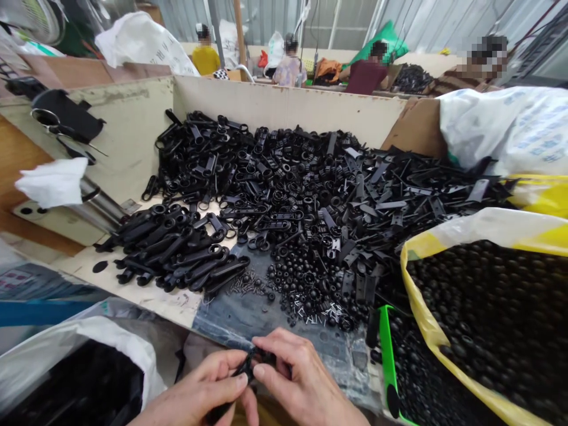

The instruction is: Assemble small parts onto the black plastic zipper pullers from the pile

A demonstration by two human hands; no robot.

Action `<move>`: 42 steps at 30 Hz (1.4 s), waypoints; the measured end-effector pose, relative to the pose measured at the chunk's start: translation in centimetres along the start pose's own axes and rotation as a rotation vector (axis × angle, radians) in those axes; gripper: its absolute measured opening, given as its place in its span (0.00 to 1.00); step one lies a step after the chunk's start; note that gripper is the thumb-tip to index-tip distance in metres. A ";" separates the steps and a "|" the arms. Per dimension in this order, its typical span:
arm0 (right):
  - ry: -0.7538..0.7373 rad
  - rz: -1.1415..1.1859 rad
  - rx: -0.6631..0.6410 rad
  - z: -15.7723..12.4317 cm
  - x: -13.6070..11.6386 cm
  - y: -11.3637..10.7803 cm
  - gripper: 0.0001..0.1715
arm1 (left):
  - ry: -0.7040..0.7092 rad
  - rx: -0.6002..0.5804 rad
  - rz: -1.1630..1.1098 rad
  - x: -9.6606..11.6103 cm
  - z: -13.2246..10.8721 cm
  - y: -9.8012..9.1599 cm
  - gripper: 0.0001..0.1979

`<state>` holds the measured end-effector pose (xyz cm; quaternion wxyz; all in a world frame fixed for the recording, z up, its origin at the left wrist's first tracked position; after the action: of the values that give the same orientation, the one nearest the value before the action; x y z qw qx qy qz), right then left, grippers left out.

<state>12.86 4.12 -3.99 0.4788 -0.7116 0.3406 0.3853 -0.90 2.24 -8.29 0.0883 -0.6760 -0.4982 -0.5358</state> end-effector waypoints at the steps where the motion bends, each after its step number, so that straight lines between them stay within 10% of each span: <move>1: -0.026 -0.005 0.029 -0.1 0.1 -0.1 0.21 | 0.022 0.014 -0.012 -0.1 0.2 -0.2 0.32; 11: 0.004 -0.166 0.372 2.9 -2.4 -6.9 0.13 | 0.274 0.369 0.183 3.8 1.0 -4.3 0.37; 22: -0.112 -0.777 0.333 6.5 -4.5 -2.8 0.10 | 0.327 0.712 0.286 5.1 0.2 -7.7 0.27; 42: -0.345 -0.407 0.486 1.0 -5.0 -2.5 0.16 | 0.305 0.331 0.328 5.7 5.0 -2.7 0.24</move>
<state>12.39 6.42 1.21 0.7513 -0.5548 0.1878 0.3041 -0.18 10.12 -6.81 0.3570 -0.6355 -0.4440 -0.5211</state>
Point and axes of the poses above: each hand's wrist, its own z-axis towards the middle knuckle, its own y-axis out of the palm, x = y × z, the point moved 9 cm from there along z, towards the middle knuckle, and after that the axes turned 15 degrees about y, right-handed, at the moved point
